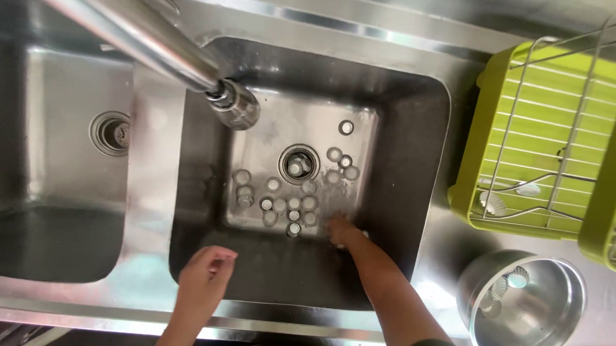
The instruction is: Washing many metal crown bottle caps in a stainless steel kitchen sink.
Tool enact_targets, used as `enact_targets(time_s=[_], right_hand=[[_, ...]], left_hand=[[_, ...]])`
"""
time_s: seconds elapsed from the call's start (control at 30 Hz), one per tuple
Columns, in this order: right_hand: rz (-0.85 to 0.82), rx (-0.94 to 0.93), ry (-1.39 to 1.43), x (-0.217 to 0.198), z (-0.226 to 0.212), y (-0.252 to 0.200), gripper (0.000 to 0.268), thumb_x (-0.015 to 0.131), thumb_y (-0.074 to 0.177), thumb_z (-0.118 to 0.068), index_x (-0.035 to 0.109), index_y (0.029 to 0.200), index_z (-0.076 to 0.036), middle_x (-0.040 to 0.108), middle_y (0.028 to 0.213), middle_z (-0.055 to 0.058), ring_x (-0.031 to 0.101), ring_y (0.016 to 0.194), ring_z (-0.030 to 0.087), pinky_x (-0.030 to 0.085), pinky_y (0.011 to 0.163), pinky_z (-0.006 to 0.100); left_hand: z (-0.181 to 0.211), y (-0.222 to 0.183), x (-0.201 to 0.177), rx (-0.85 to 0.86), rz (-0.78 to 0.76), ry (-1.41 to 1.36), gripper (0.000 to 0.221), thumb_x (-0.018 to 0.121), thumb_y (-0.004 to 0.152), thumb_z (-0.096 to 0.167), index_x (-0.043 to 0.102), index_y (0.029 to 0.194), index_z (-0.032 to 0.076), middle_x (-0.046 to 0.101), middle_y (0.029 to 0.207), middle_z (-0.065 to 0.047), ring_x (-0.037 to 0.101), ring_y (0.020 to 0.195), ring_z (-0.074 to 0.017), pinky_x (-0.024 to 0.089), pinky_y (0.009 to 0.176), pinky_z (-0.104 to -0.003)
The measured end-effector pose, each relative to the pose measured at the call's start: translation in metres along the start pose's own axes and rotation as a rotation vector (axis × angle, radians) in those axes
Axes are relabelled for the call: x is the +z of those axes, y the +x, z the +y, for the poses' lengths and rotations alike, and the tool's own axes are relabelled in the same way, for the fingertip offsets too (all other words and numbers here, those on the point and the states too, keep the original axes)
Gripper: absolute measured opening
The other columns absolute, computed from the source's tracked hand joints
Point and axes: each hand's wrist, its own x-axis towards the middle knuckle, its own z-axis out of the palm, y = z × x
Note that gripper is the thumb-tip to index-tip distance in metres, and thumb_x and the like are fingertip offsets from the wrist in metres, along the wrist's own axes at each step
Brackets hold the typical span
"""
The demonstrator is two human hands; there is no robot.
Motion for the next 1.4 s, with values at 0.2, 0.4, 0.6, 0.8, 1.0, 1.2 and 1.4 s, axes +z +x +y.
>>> enact_targets(time_s=[0.2, 0.4, 0.6, 0.8, 1.0, 1.2, 1.4], right_hand=[[0.098, -0.45, 0.935, -0.029, 0.011, 0.004, 0.021, 0.071, 0.08, -0.008, 0.067, 0.101, -0.007, 0.066, 0.099, 0.006, 0.06, 0.094, 0.016, 0.05, 0.084, 0.029], [0.327, -0.516, 1.372, -0.166, -0.154, -0.133, 0.024, 0.07, 0.086, -0.002, 0.061, 0.107, -0.009, 0.061, 0.103, 0.0, 0.06, 0.096, 0.012, 0.051, 0.081, 0.026], [0.679, -0.219, 1.429, -0.178, -0.159, -0.147, 0.024, 0.068, 0.095, -0.007, 0.064, 0.118, -0.012, 0.063, 0.105, 0.0, 0.056, 0.086, 0.012, 0.048, 0.066, 0.026], [0.45, -0.343, 1.769, -0.219, -0.19, -0.168, 0.028, 0.051, 0.109, -0.032, 0.064, 0.123, -0.011, 0.069, 0.108, 0.006, 0.063, 0.086, 0.016, 0.049, 0.062, 0.026], [0.37, -0.311, 1.715, -0.293, -0.227, -0.163, 0.044, 0.043, 0.102, -0.048, 0.058, 0.127, -0.016, 0.069, 0.102, 0.006, 0.067, 0.086, 0.017, 0.056, 0.061, 0.034], [0.393, -0.589, 1.663, -0.318, -0.231, -0.141, 0.036, 0.064, 0.106, -0.03, 0.054, 0.132, -0.007, 0.063, 0.109, 0.005, 0.06, 0.092, 0.013, 0.049, 0.068, 0.03], [0.359, -0.603, 1.657, -0.331, -0.232, -0.153, 0.046, 0.072, 0.096, -0.027, 0.06, 0.131, 0.0, 0.068, 0.105, 0.006, 0.061, 0.081, 0.012, 0.049, 0.062, 0.026]], left_hand=[[-0.028, 0.036, 0.048, 0.131, -0.205, -0.081, 0.013, 0.071, 0.088, 0.013, 0.072, 0.098, 0.004, 0.073, 0.09, -0.005, 0.069, 0.077, -0.0119, 0.055, 0.072, -0.029], [-0.034, 0.104, 0.135, 0.436, -0.092, -0.228, 0.095, 0.101, 0.07, 0.016, 0.042, 0.141, -0.006, 0.053, 0.123, -0.022, 0.055, 0.112, -0.0271, 0.051, 0.083, -0.038], [-0.053, 0.13, 0.14, -0.065, -0.52, -0.484, 0.082, 0.085, 0.074, 0.03, 0.054, 0.138, -0.009, 0.067, 0.126, -0.027, 0.067, 0.101, -0.0376, 0.057, 0.081, -0.048], [0.074, 0.1, 0.064, 0.404, -0.247, -0.016, 0.084, 0.091, 0.075, 0.015, 0.044, 0.144, 0.007, 0.053, 0.133, -0.017, 0.052, 0.121, -0.0246, 0.044, 0.099, -0.037], [0.071, 0.185, 0.068, 0.611, -0.364, -0.42, 0.053, 0.083, 0.082, 0.01, 0.066, 0.132, 0.003, 0.066, 0.125, -0.011, 0.066, 0.109, -0.0187, 0.057, 0.088, -0.032], [0.129, 0.192, 0.027, 0.415, -0.246, -0.438, 0.042, 0.085, 0.081, 0.015, 0.061, 0.113, 0.004, 0.069, 0.101, -0.006, 0.069, 0.088, -0.0144, 0.059, 0.074, -0.03], [0.163, 0.183, -0.004, 0.703, -0.196, -0.183, 0.067, 0.098, 0.062, 0.019, 0.061, 0.117, 0.003, 0.063, 0.106, -0.01, 0.067, 0.088, -0.0188, 0.058, 0.074, -0.032]])
